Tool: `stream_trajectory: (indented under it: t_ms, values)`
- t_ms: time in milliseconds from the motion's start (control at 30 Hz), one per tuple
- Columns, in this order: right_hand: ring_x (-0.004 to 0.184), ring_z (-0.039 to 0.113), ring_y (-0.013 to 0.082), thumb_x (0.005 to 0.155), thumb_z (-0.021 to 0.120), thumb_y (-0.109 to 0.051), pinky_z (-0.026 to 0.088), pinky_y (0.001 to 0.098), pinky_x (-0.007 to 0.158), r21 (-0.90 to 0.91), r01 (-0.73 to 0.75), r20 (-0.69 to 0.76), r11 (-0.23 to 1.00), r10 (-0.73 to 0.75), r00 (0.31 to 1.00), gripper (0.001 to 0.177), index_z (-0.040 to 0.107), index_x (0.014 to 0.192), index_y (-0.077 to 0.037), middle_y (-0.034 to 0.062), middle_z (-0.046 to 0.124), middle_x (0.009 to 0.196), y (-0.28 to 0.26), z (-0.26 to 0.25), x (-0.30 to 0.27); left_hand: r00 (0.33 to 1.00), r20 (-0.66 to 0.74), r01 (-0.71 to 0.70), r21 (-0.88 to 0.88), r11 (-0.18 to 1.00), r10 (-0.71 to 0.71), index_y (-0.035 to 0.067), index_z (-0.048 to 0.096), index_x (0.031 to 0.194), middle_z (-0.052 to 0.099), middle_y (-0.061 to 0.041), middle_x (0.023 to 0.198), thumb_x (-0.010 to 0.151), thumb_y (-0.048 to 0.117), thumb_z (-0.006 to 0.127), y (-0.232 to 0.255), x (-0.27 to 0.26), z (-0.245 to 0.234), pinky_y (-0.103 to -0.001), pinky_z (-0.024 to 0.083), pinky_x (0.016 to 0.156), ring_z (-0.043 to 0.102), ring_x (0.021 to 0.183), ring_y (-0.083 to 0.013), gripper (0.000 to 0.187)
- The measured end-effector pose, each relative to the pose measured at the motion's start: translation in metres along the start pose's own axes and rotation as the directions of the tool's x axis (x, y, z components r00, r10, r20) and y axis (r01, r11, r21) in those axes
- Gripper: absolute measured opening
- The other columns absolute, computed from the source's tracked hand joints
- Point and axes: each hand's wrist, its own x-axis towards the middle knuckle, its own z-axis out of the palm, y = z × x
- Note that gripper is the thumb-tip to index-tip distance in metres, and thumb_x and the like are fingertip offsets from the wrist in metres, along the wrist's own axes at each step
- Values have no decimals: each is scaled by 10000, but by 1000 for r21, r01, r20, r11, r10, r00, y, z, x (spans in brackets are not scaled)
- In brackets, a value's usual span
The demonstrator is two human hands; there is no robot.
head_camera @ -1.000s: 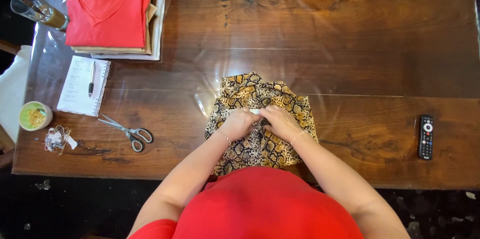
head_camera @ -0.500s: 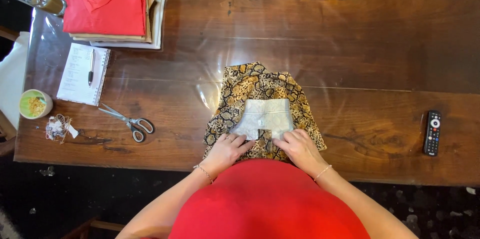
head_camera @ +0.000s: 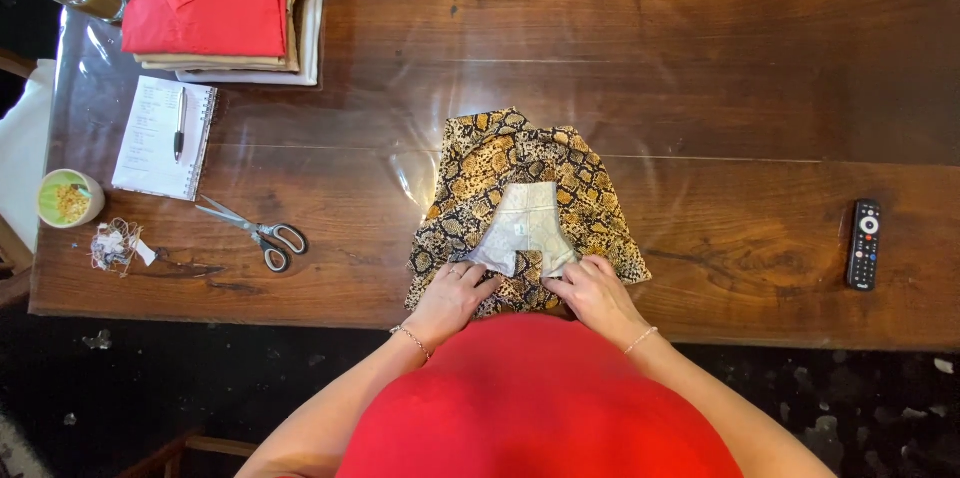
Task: A person folds a red shirt and a patterned garment on a wooden table, using scissors to trim loose threads.
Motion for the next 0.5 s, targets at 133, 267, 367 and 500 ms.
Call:
stream_trajectory:
  t_ms: [133, 267, 367, 500]
  values:
    - [915, 630, 135, 1079, 514, -347, 454, 432, 1009, -31, -84, 31, 996, 85, 996, 250, 731, 1200, -365, -40, 605, 904, -5, -8, -9, 1000, -31, -4, 22, 1000, 5, 255, 709, 1274, 690, -99, 1214, 1026, 190, 520, 3, -5, 0, -434, 493, 963, 670, 1178, -303, 318]
    - [947, 626, 149, 1071, 505, -503, 464, 415, 965, -3, -114, 68, 994, 113, 991, 309, 696, 1256, -346, -35, 614, 949, -9, -22, -12, 998, 0, 60, -25, 998, -60, 253, 722, 1236, 716, -75, 1164, 1067, 263, 499, 5, 1, -6, -412, 505, 960, 703, 1128, -280, 280]
    - [955, 653, 140, 1120, 356, -586, 457, 358, 907, 1, -164, 99, 986, 164, 982, 460, 675, 1331, -330, -32, 641, 960, -12, -34, -8, 991, -14, 134, -8, 991, -134, 263, 706, 1186, 726, -32, 1053, 1076, 284, 465, 5, 8, -1, -388, 532, 933, 737, 1038, -242, 265]
    - [879, 759, 169, 1130, 380, -445, 567, 355, 833, 26, -276, 165, 961, 268, 949, 313, 606, 1289, -298, -18, 716, 977, -11, -40, 4, 958, 28, 285, 0, 958, -285, 216, 613, 1314, 758, -42, 981, 1071, 321, 545, 12, 34, -26, -398, 584, 880, 781, 947, -249, 273]
